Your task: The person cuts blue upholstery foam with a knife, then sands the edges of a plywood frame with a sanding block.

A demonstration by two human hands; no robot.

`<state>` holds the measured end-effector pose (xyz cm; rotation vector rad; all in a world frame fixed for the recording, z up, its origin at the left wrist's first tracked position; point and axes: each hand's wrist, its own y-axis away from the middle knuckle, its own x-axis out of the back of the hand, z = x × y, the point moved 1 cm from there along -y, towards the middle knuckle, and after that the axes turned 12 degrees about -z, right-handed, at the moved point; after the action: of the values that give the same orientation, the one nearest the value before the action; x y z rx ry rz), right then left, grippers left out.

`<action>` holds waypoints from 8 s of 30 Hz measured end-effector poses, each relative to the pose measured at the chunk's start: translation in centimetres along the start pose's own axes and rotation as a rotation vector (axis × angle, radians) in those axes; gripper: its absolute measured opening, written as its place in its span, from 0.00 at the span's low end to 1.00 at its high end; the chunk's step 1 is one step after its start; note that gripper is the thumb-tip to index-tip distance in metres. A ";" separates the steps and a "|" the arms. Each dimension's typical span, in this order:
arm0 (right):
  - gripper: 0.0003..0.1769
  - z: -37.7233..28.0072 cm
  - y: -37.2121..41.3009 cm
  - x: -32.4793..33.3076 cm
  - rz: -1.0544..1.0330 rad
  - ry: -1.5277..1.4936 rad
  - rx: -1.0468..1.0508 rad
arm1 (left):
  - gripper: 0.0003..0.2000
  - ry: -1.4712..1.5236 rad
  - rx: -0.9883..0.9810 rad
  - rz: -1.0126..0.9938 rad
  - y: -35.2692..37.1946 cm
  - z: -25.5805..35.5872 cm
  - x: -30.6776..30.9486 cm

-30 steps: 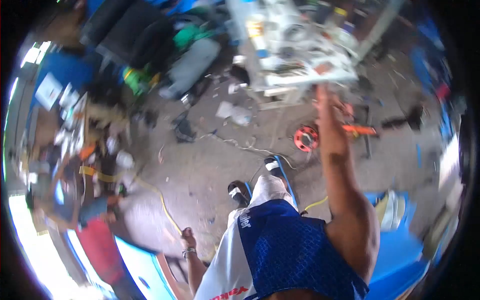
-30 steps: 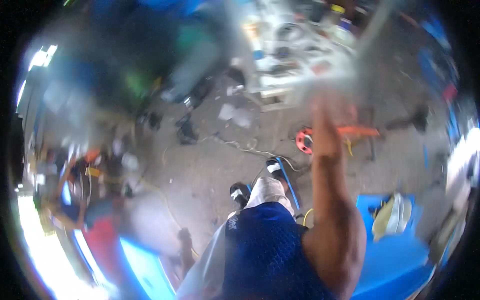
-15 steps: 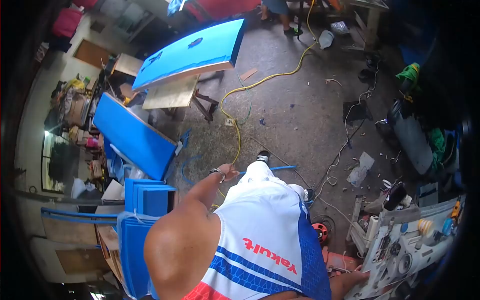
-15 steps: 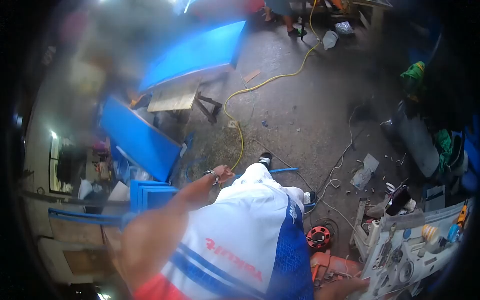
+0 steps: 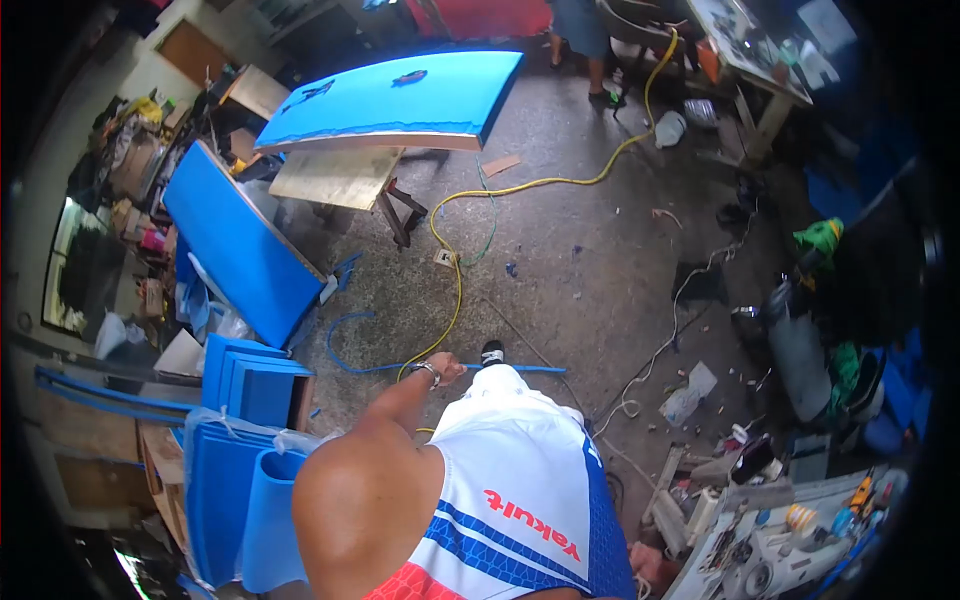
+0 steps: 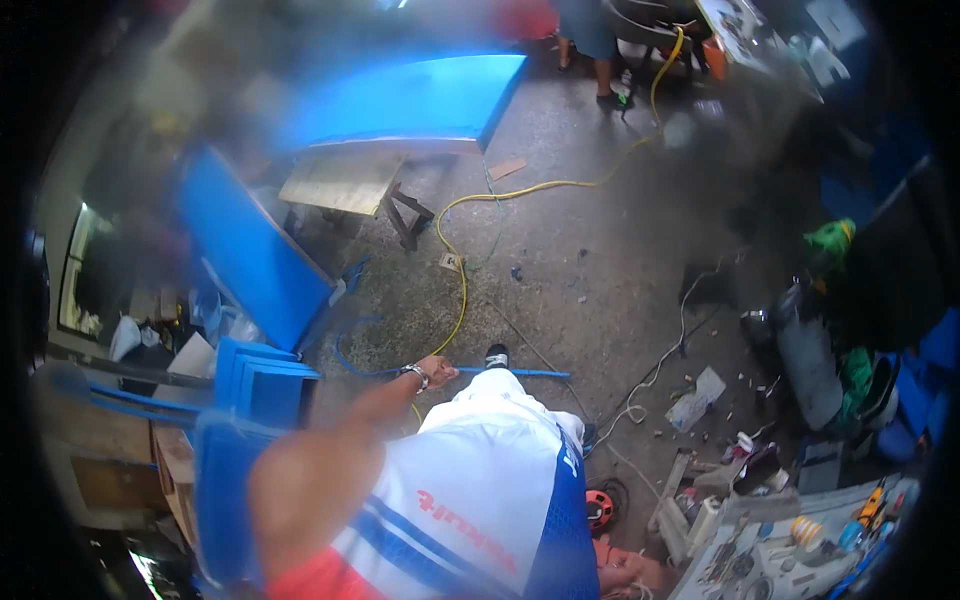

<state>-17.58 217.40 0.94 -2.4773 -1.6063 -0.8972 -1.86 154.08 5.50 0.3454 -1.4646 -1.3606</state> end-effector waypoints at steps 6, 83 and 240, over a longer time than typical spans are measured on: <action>0.28 -14.1 5.9 -19.0 -0.828 -0.453 0.006 | 0.23 0.300 -0.429 0.053 -2.6 6.6 5.4; 0.15 -65.2 48.0 -130.0 -1.368 0.950 2.036 | 0.32 0.526 0.819 1.065 -45.9 -39.2 57.8; 0.45 -74.1 23.7 -126.4 -2.477 1.614 -0.765 | 0.27 2.402 0.734 1.248 -41.7 25.2 49.3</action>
<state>-66.39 77.34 5.84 -1.5224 1.6728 1.6828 -59.76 116.46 -0.98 0.7934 0.2830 0.8869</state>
